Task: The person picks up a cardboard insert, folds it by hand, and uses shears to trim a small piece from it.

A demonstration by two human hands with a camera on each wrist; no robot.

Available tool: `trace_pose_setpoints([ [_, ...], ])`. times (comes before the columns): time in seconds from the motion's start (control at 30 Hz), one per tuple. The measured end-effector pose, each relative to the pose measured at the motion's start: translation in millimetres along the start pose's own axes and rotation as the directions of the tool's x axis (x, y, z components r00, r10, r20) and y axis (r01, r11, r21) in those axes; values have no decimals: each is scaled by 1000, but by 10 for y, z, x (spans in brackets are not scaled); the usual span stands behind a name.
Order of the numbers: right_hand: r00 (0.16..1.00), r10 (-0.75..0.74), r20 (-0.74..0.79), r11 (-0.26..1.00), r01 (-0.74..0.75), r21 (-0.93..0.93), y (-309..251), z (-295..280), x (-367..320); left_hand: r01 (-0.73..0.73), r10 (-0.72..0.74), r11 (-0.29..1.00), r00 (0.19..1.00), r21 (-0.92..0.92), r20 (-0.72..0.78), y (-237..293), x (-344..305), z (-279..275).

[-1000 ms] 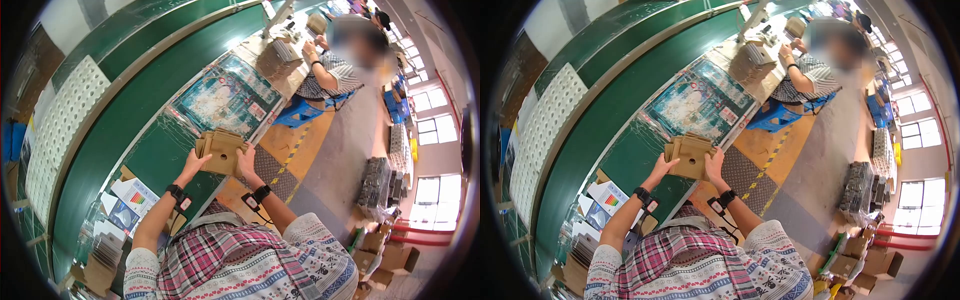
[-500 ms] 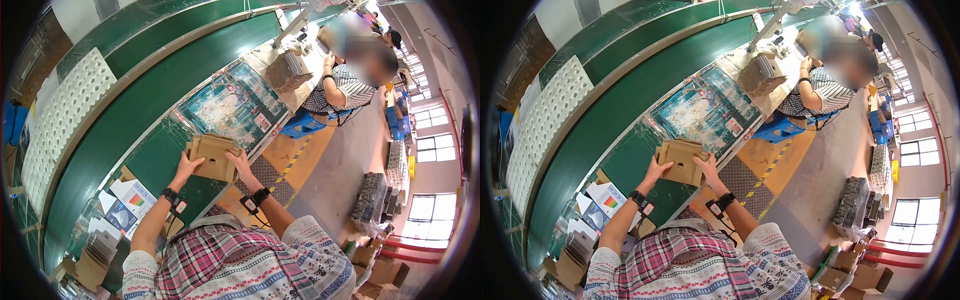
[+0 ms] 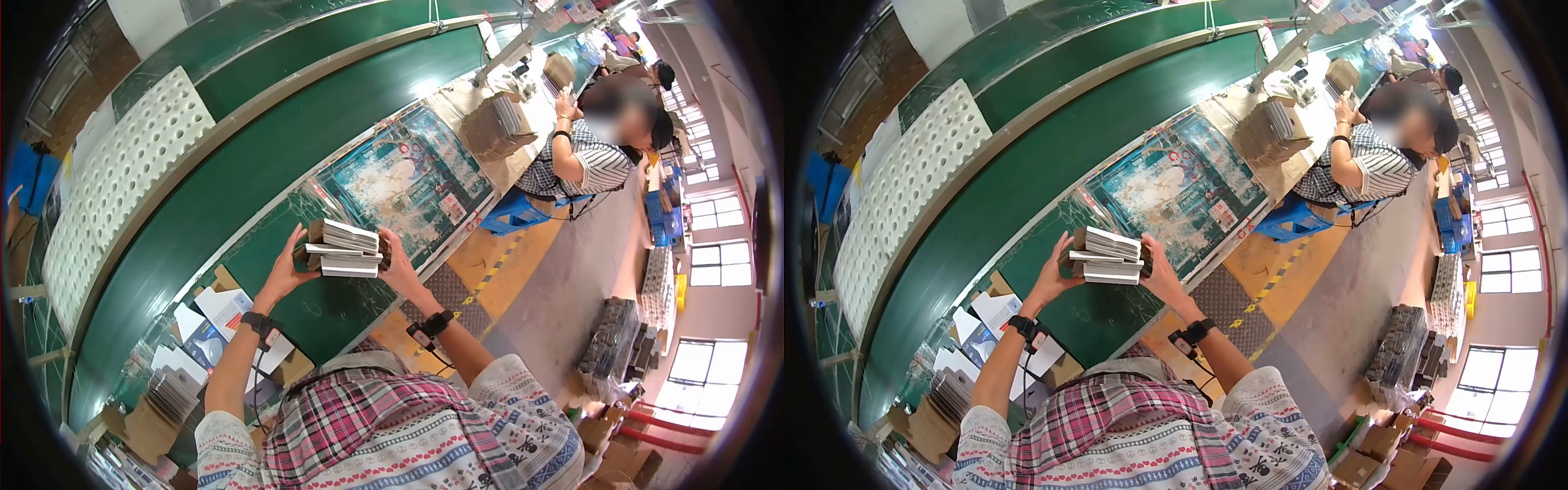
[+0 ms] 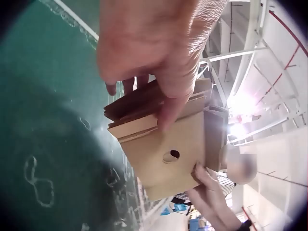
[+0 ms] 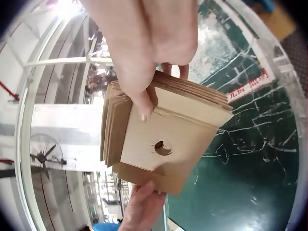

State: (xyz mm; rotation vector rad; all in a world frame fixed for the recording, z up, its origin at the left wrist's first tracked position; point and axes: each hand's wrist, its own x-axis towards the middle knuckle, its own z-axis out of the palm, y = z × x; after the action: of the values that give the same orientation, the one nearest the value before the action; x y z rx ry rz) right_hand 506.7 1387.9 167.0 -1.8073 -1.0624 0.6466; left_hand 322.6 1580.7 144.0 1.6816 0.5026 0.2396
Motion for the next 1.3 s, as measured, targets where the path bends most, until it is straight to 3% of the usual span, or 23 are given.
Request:
trace_pose_setpoints([
  [0.07, 998, -34, 55, 994, 40, -99, -58, -41, 29, -31, 32, 994, 999, 107, -14, 214, -23, -3],
  [0.17, 992, -53, 115, 974, 77, -212, -92, -52, 69, -72, 57, 885, 997, 459, 46, 233, 13, -7],
  [0.27, 990, -32, 137, 959, 69, -277, -153, -59, 125, -118, 123, 814, 992, 568, 30, 198, 35, 84],
  [0.43, 981, 68, 180, 937, 0, -350, -169, -69, 188, -64, 105, 880, 993, 470, -61, 127, 156, 191],
  [0.5, 988, -3, 157, 927, 61, -369, -55, -44, 174, -68, 109, 876, 992, 478, -59, 191, 243, 80],
  [0.63, 985, 46, 165, 928, 19, -371, -112, -36, 169, -287, 267, 808, 957, 515, 115, 367, 302, 45],
  [0.77, 978, 121, 170, 902, -37, -430, -203, -51, 170, -221, 211, 822, 974, 525, 81, 366, 238, 133],
  [0.8, 988, 36, 151, 907, 31, -419, -198, -42, 173, -236, 237, 817, 969, 526, 66, 480, 179, 125],
  [0.87, 986, -122, 115, 906, 158, -393, -196, 13, 116, -154, 127, 858, 988, 491, 88, 418, 88, 141],
  [0.9, 987, -109, 118, 915, 146, -377, -201, 30, 92, -118, 79, 871, 992, 477, 100, 396, 75, 140],
  [1.0, 983, -143, 113, 907, 176, -383, -189, 7, 138, -201, 190, 785, 978, 586, 81, 373, 135, 181],
  [1.1, 985, -139, 106, 878, 171, -446, -205, 14, 161, -193, 281, 574, 959, 795, 30, 489, 159, 243],
  [1.2, 981, -152, 119, 858, 191, -477, -107, 39, 142, -157, 256, 540, 966, 827, 16, 475, 141, 263],
  [1.3, 991, 18, 134, 937, 30, -349, -49, 47, 174, -133, 121, 688, 990, 714, 68, 390, 234, 230],
])
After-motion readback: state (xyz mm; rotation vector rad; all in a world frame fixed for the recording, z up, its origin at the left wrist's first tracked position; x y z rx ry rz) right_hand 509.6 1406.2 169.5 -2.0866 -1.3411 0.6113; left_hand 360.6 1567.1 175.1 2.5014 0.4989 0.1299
